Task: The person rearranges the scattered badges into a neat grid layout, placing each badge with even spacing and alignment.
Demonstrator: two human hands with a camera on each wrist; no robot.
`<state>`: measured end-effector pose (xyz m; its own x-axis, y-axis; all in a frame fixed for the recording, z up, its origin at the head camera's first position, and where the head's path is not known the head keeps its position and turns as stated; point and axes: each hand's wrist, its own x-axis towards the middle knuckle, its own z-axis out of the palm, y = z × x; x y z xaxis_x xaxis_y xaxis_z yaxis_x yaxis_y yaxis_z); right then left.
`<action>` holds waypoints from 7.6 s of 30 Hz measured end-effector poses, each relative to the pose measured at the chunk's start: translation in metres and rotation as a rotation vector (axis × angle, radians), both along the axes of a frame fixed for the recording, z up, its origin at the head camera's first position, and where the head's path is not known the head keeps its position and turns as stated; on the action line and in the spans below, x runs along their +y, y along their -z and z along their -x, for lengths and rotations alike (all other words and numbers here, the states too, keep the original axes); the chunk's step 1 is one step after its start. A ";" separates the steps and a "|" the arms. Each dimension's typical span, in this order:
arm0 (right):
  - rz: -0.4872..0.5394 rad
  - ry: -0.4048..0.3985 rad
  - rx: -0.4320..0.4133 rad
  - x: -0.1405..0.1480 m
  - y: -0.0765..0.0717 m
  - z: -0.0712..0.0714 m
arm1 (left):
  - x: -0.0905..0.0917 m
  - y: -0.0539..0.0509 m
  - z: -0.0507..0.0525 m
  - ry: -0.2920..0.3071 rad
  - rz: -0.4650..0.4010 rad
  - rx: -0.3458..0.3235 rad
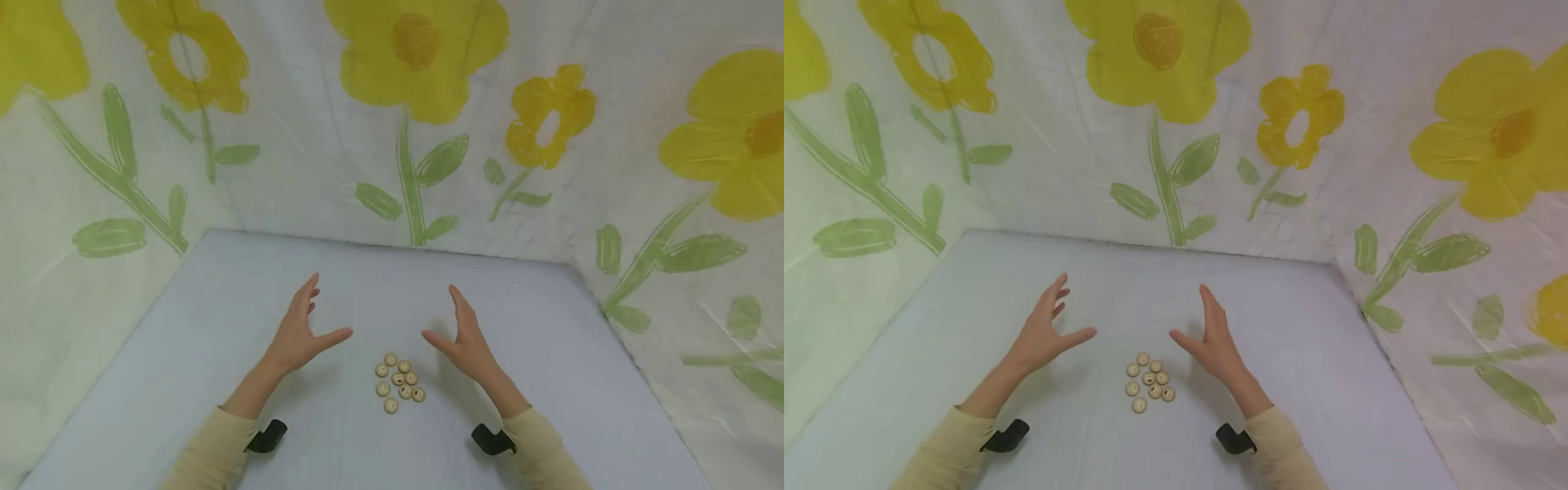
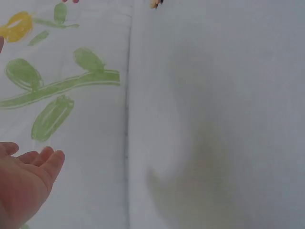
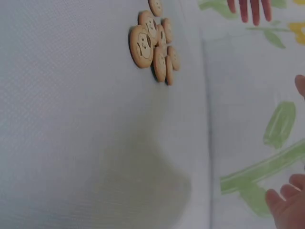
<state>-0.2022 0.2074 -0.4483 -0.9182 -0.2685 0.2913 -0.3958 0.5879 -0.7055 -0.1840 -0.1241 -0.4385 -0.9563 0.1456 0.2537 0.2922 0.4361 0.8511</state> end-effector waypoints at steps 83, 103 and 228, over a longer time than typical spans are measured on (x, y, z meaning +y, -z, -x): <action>-0.040 -0.283 -0.141 0.000 0.051 -0.050 | 0.072 0.053 -0.059 0.513 0.152 0.056; -0.038 -0.325 -0.080 -0.002 0.051 -0.051 | 0.076 0.046 -0.062 0.489 0.346 0.047; -0.076 -0.368 -0.106 0.000 0.051 -0.046 | 0.029 0.036 0.170 -0.117 0.148 -0.044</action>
<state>-0.1565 0.2069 -0.4990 -0.7806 -0.6026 0.1661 -0.5168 0.4727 -0.7138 -0.3541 -0.0947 -0.4747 -0.9786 0.0651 0.1952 0.1958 0.5860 0.7863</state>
